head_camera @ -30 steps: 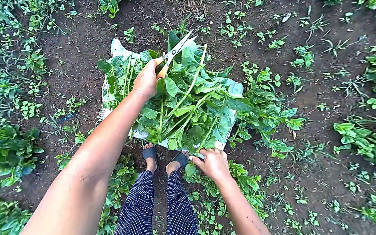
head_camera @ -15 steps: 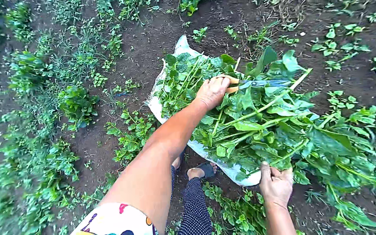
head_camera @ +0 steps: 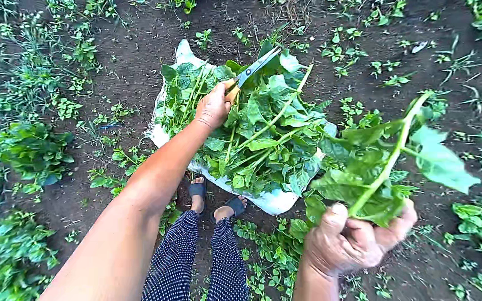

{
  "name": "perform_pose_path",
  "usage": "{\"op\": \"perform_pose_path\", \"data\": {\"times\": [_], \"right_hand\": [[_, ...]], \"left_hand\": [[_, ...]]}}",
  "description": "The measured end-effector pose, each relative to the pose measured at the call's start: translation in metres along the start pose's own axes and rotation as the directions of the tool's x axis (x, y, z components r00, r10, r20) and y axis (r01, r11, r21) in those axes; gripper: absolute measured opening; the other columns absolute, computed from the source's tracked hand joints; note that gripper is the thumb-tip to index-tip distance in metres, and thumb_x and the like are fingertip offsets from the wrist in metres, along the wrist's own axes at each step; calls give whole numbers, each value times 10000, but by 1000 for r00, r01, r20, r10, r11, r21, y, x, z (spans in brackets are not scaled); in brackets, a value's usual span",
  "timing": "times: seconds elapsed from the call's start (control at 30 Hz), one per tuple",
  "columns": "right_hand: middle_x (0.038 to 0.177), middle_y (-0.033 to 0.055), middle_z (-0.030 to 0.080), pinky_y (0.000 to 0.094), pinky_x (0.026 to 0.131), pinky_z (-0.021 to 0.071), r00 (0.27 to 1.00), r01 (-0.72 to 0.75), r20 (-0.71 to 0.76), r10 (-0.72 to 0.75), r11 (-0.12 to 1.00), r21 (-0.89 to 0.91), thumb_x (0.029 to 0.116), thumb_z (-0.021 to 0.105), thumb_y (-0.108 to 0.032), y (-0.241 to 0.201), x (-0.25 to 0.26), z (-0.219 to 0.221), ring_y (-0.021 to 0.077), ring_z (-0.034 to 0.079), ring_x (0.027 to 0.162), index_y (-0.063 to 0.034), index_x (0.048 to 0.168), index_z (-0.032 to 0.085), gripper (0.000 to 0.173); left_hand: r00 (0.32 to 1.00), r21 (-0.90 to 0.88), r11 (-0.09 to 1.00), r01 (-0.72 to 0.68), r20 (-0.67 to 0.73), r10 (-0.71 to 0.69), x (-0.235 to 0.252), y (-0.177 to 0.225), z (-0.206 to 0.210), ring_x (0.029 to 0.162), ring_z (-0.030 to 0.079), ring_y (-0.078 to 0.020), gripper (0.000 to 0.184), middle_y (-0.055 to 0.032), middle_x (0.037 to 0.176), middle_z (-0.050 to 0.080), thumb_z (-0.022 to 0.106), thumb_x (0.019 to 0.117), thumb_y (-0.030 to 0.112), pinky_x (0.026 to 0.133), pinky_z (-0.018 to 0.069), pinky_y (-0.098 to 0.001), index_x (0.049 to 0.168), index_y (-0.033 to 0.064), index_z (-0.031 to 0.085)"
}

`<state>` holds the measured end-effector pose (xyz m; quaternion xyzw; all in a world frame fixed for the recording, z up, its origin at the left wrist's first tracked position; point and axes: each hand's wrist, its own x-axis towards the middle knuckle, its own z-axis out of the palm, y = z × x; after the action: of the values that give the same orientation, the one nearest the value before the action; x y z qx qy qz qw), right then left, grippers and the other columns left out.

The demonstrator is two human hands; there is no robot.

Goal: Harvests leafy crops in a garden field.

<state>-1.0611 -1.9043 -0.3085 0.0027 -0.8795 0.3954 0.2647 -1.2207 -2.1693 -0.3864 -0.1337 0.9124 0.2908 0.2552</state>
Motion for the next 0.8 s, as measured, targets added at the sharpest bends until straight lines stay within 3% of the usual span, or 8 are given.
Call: {"op": "perform_pose_path", "data": {"times": [0.1, 0.17, 0.3, 0.4, 0.47, 0.53, 0.6, 0.8], "right_hand": [[1311, 296, 594, 437, 1112, 423, 977, -99, 181, 115, 991, -91, 929, 644, -227, -15, -8, 35, 331, 530, 1325, -21, 604, 528, 402], [1345, 306, 607, 601, 1054, 415, 868, -153, 441, 230, 967, -204, 966, 601, -345, -21, -13, 54, 453, 575, 1268, -18, 699, 694, 433], [1385, 188, 631, 619, 988, 447, 710, -142, 658, 251, 966, -215, 1013, 507, -475, -32, -1, 60, 392, 645, 1189, -73, 841, 784, 517], [1108, 177, 747, 579, 859, 494, 802, -65, 572, 174, 976, -206, 992, 576, -451, -30, 31, 46, 355, 699, 982, -33, 731, 727, 516], [1218, 261, 652, 558, 947, 465, 870, -39, 479, 120, 983, -177, 969, 598, -479, -22, 49, 51, 414, 606, 1128, 11, 885, 705, 509], [1548, 297, 375, 622, 1131, 332, 836, -67, 521, 176, 973, -221, 950, 516, -607, -16, 61, 74, 467, 360, 1436, -26, 1310, 624, 692], [1682, 259, 115, 720, 1171, 166, 768, -71, 583, 264, 941, -332, 924, 420, -755, -7, 64, 105, 499, 124, 1536, -139, 1569, 404, 892], [1696, 222, 104, 779, 1121, 141, 613, -150, 641, 462, 864, -480, 931, 490, -722, 32, 32, 148, 540, 88, 1525, -219, 1626, 287, 881]], "left_hand": [[1000, 21, 1000, 4, -9, -4, -2, -1, 4, 1240, 627, -419, 441, -238, 1372, 611, 569, 1037, 125, 1037, 481, -606, 1445, 0, 458], [1000, 23, 1000, 15, -14, -14, -1, -2, 6, 1244, 627, -420, 447, -241, 1372, 613, 571, 1038, 131, 1040, 478, -610, 1451, 1, 459], [1000, 22, 1000, 9, -9, -8, -1, -7, 6, 1248, 625, -416, 440, -233, 1388, 603, 589, 1033, 127, 1047, 480, -602, 1438, 2, 471], [1000, 9, 1000, -6, 0, 6, -3, -9, 4, 1267, 619, -389, 443, -204, 1429, 585, 583, 1026, 112, 1046, 483, -595, 1450, 32, 482], [1000, -14, 1000, -13, -5, 13, -5, -9, 5, 1274, 613, -390, 447, -205, 1431, 583, 586, 1024, 109, 1043, 483, -604, 1453, 34, 484], [1000, -71, 997, -10, -27, 8, -7, -7, 6, 1269, 616, -386, 452, -205, 1426, 586, 578, 1026, 114, 1042, 481, -603, 1457, 23, 474], [998, -147, 989, 12, -65, -21, -9, -1, 7, 1247, 634, -374, 468, -205, 1410, 600, 571, 1027, 127, 1037, 497, -576, 1465, 19, 447], [993, -135, 990, -38, -113, 22, -1, 4, 35, 1408, 502, -345, 460, -185, 1493, 538, 621, 982, 96, 1115, 402, -626, 1424, 10, 525]]}}
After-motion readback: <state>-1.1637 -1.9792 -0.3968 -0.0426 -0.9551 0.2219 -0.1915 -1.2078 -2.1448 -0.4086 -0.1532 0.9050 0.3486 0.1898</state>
